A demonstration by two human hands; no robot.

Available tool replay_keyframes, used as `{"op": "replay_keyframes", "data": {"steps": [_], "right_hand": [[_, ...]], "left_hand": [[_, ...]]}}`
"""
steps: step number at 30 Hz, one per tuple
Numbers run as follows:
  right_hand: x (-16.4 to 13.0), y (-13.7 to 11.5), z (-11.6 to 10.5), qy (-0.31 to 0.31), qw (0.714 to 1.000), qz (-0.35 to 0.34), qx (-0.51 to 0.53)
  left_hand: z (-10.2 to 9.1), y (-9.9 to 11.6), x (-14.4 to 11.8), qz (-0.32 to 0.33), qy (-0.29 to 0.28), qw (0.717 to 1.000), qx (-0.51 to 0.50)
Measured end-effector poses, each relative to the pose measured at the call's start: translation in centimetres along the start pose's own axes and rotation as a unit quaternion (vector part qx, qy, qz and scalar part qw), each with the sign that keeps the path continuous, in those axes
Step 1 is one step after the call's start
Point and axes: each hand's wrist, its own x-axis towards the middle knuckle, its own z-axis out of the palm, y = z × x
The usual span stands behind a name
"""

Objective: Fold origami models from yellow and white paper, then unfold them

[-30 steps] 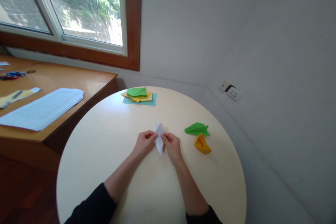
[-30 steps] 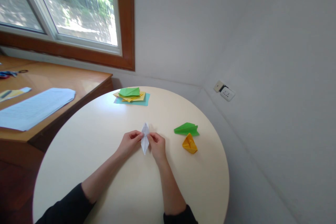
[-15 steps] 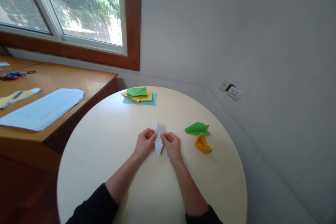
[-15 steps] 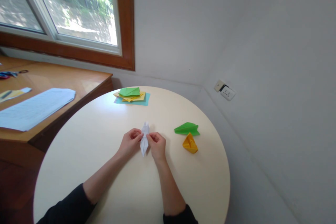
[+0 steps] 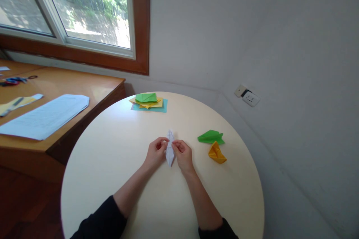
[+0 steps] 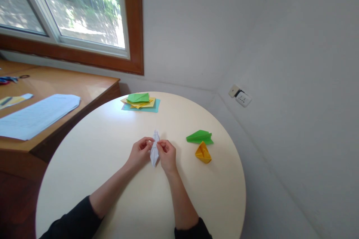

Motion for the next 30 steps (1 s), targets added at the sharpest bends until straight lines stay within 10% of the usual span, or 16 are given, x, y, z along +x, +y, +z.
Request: {"op": "replay_keyframes", "data": {"steps": [12,20,30], "right_hand": [[0.0,-0.2,-0.8,-0.03,0.999,0.006,0.015],[0.0,-0.6,-0.9,0.038,0.984,-0.115,-0.127],[-0.1,-0.6,-0.4,-0.008,1.0,0.024,-0.013]], "left_hand": [[-0.1,1.2,0.0,-0.036,0.0,0.998,-0.057],[-0.4,1.5,0.0,0.041,0.003,0.998,0.042],[-0.2,1.4,0.1,-0.047,-0.013,0.999,-0.017]]}}
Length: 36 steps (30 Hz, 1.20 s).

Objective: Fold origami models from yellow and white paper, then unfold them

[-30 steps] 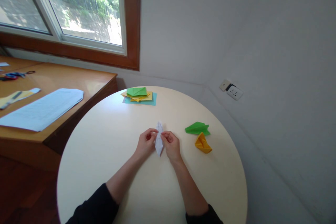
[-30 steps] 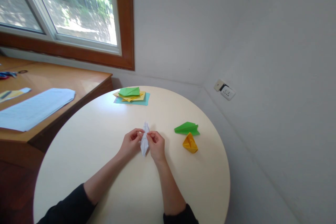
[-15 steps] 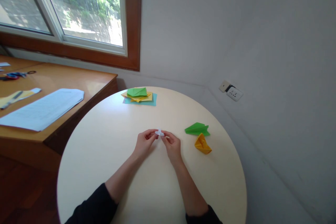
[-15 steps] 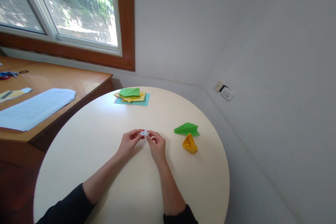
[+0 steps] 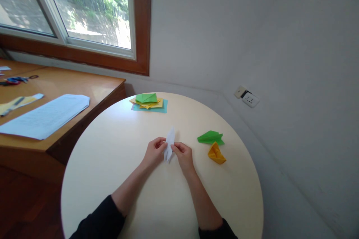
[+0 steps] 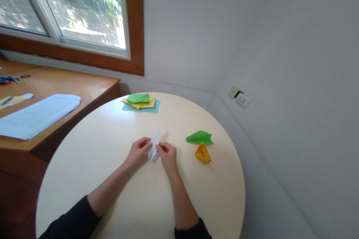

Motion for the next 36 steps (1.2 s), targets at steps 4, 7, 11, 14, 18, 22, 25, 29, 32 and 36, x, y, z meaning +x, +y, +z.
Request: {"op": "replay_keyframes", "data": {"steps": [4,7,11,14,18,22,25,29,32,36], "right_hand": [[0.08,-0.05,-0.04,0.0,1.0,0.019,0.002],[0.11,0.0,0.0,0.003,0.999,0.032,0.017],[0.24,0.2,-0.01,0.016,0.999,0.031,0.031],[0.37,0.36,-0.15,0.008,0.999,0.026,0.041],[0.48,0.5,-0.44,-0.008,0.999,0.019,0.05],[0.47,0.4,-0.64,-0.022,0.999,0.013,0.047],[0.39,0.11,-0.71,-0.035,0.998,0.007,0.046],[0.29,-0.18,-0.8,-0.04,0.998,0.005,0.039],[0.3,-0.27,-0.81,-0.032,0.999,0.011,0.028],[0.27,-0.43,-0.73,-0.031,0.999,0.011,0.014]], "left_hand": [[-0.01,-0.71,0.11,-0.014,-0.012,1.0,-0.022],[-0.01,-0.86,0.02,-0.03,-0.024,0.999,-0.037],[0.07,-0.56,-0.18,-0.058,-0.041,0.994,-0.088],[0.06,-0.49,-0.18,-0.072,-0.057,0.988,-0.125],[-0.04,-0.8,0.04,-0.083,-0.068,0.982,-0.156],[-0.14,-0.99,0.16,-0.084,-0.07,0.981,-0.163],[-0.19,-1.0,0.16,-0.077,-0.08,0.981,-0.157],[-0.21,-1.03,0.17,-0.079,-0.073,0.984,-0.14],[-0.14,-1.01,0.14,-0.086,-0.069,0.984,-0.137],[-0.02,-1.01,0.13,-0.096,-0.054,0.985,-0.135]]}}
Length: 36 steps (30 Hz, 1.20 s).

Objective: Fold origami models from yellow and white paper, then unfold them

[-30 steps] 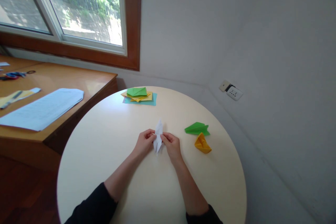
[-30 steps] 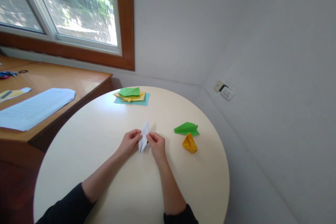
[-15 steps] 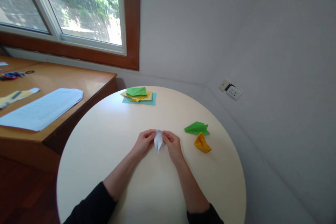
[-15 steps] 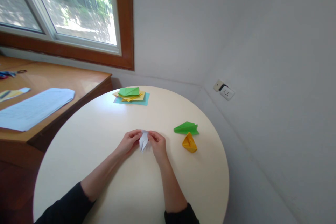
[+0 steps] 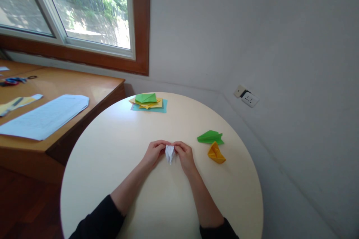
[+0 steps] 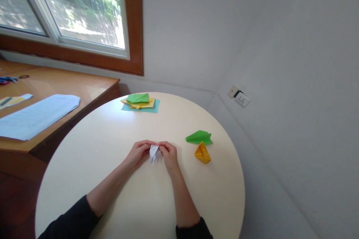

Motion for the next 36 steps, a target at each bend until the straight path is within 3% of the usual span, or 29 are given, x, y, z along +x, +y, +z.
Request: {"op": "replay_keyframes", "data": {"steps": [8,18,36], "right_hand": [[-0.3,-0.2,0.2,-0.017,0.999,-0.021,-0.041],[0.1,1.1,0.5,0.006,1.0,-0.011,-0.007],[-0.3,1.1,0.9,0.048,0.995,-0.053,-0.068]], "left_hand": [[0.2,0.2,-0.2,0.036,0.038,0.992,0.111],[0.0,0.4,-0.1,0.128,0.037,0.979,0.152],[0.0,0.0,-0.2,0.126,0.057,0.978,0.155]]}}
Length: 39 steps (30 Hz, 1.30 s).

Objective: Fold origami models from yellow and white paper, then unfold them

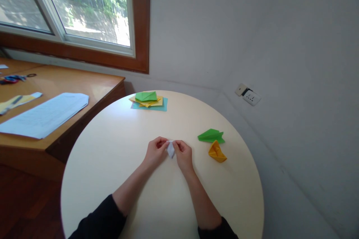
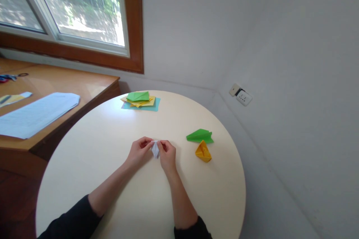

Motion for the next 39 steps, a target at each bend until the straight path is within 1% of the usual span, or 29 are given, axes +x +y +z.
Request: {"op": "replay_keyframes", "data": {"steps": [7,14,19,22,25,28,30,31,33,34,36,39], "right_hand": [[-0.4,-0.5,0.4,0.003,1.0,-0.018,0.0],[-0.5,-0.4,0.3,0.017,0.997,-0.035,-0.073],[-0.4,-0.5,-0.1,0.005,0.994,-0.048,-0.099],[-0.3,-0.4,-0.1,-0.011,0.994,-0.052,-0.095],[-0.2,-0.3,0.1,-0.024,0.996,-0.038,-0.072],[0.1,-0.1,0.0,-0.018,0.999,-0.02,-0.039],[0.3,0.0,-0.2,0.002,1.0,-0.014,-0.013],[0.5,0.0,-0.4,0.009,1.0,0.0,0.006],[0.7,0.2,-0.8,0.011,0.998,0.034,0.056],[0.8,0.3,-0.9,0.006,0.997,0.041,0.072],[0.9,0.5,-1.1,-0.015,0.997,0.029,0.073],[0.7,0.6,-0.9,-0.058,0.997,-0.015,0.043]], "left_hand": [[0.2,-0.3,-0.1,0.007,0.011,1.0,0.012],[0.2,-0.8,0.0,0.024,-0.001,0.999,0.039],[0.3,-0.4,0.0,-0.008,-0.005,1.0,0.024],[0.3,-0.3,0.0,-0.023,0.001,1.0,0.018],[0.2,-0.5,0.2,-0.027,0.002,0.999,0.022],[0.1,-0.5,0.4,-0.033,0.006,0.999,0.013],[0.1,-0.5,0.7,-0.041,0.023,0.999,-0.011],[0.1,-0.4,0.8,-0.044,0.031,0.998,-0.028],[0.0,-0.4,1.0,-0.059,0.04,0.993,-0.094],[-0.1,-0.4,1.1,-0.071,0.037,0.987,-0.138],[-0.2,-0.5,1.2,-0.101,0.027,0.969,-0.224],[-0.2,-0.6,1.2,-0.151,0.015,0.936,-0.317]]}}
